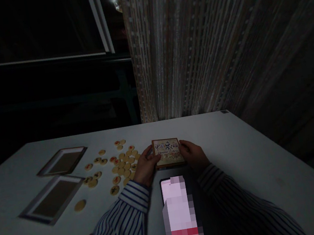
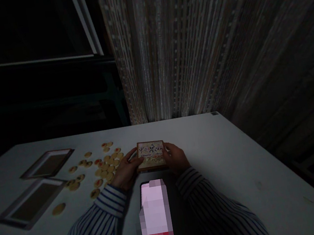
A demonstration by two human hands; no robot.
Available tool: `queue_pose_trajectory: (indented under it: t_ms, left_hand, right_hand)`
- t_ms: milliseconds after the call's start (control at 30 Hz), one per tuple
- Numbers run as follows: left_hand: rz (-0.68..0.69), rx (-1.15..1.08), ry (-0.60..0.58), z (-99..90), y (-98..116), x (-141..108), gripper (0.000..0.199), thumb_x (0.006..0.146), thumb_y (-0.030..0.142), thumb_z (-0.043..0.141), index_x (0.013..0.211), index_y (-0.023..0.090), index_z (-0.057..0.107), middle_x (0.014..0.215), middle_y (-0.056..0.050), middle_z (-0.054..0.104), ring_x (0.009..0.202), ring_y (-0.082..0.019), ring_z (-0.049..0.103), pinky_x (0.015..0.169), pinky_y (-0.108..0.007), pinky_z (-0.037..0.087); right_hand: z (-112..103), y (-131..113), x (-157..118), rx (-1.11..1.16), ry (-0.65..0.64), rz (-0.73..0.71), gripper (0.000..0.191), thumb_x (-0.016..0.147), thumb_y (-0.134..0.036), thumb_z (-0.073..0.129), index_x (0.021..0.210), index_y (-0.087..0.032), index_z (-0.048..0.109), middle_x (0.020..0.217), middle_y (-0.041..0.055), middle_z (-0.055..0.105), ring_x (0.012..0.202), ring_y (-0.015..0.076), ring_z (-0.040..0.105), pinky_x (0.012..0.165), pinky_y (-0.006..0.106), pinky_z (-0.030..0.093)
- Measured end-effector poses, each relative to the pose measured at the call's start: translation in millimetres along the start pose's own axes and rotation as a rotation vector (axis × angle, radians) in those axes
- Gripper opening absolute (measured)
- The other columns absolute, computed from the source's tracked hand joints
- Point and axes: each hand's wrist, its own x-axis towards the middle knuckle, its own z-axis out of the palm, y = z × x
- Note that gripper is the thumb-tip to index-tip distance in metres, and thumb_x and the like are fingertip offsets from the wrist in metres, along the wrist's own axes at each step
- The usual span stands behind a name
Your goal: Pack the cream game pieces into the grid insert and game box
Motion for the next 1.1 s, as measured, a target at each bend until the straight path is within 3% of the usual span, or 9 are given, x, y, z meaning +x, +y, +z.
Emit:
queue_pose_trajectory:
  t_ms: [167,267,367,500,700,833,1100]
  left_hand:
    - [-0.009,-0.043,-0.007,4.5,5,-6,0.066,0.067,0.001,0.063,0.126,0.015,0.038,0.095,-0.011,0.068,0.084,-0.019,0.065,0.083,-0.035,0.049]
    - [-0.015,-0.058,-0.007,6.5,6,-9,0.067,0.067,0.001,0.062,0.127,0.014,0.037,0.096,-0.012,0.067,0.084,-0.019,0.065,0.083,-0.035,0.049]
    - [-0.025,-0.072,-0.012,7.3,6,-10,0.067,0.067,0.000,0.063,0.127,0.014,0.037,0.098,-0.012,0.067,0.085,-0.019,0.065,0.083,-0.035,0.050]
    - [-0.060,-0.083,-0.007,6.5,5,-9,0.065,0.067,0.003,0.064,0.126,0.013,0.039,0.099,-0.013,0.066,0.083,-0.019,0.065,0.080,-0.034,0.051]
    - [-0.133,-0.024,-0.137,3.0,6,-11,0.034,0.070,0.014,0.064,0.103,0.008,0.059,0.096,-0.015,0.067,0.081,-0.020,0.065,0.072,-0.029,0.054]
    - [-0.214,0.078,-0.137,-0.4,9,-14,0.032,0.070,0.025,0.067,0.098,0.010,0.061,0.096,-0.015,0.067,0.078,-0.020,0.065,0.062,-0.027,0.056]
    - [-0.212,0.027,-0.180,-0.3,8,-14,0.026,0.068,0.019,0.067,0.092,0.007,0.063,0.092,-0.015,0.068,0.078,-0.019,0.066,0.064,-0.024,0.055]
  right_hand:
    - [1,1,6,0.438,0.023,0.318,0.034,0.074,-0.028,0.055,0.104,-0.011,0.058,0.100,0.0114,0.066,0.088,0.0200,0.063,0.079,0.034,0.051]
    - [1,2,8,0.737,-0.047,0.410,0.025,0.071,-0.025,0.059,0.093,-0.012,0.061,0.085,0.0075,0.070,0.076,0.0189,0.066,0.075,0.035,0.053]
    - [-1,1,9,0.884,-0.107,0.432,0.018,0.068,-0.023,0.062,0.083,-0.014,0.063,0.076,0.0039,0.071,0.071,0.0189,0.066,0.072,0.035,0.055]
    - [-3,1,7,0.970,-0.146,0.443,0.016,0.068,-0.022,0.061,0.082,-0.016,0.064,0.078,0.0030,0.071,0.074,0.0193,0.066,0.072,0.035,0.055]
    - [-2,1,6,1.050,-0.126,0.459,0.016,0.068,-0.019,0.061,0.083,-0.014,0.064,0.077,0.0044,0.071,0.075,0.0197,0.066,0.072,0.035,0.055]
    - [-3,2,6,1.046,-0.107,0.460,0.016,0.068,-0.020,0.061,0.083,-0.014,0.064,0.076,0.0048,0.071,0.072,0.0198,0.066,0.071,0.036,0.055]
    - [-5,4,8,1.054,-0.115,0.445,0.019,0.066,-0.020,0.062,0.084,-0.014,0.065,0.078,0.0044,0.071,0.074,0.0203,0.066,0.072,0.036,0.054]
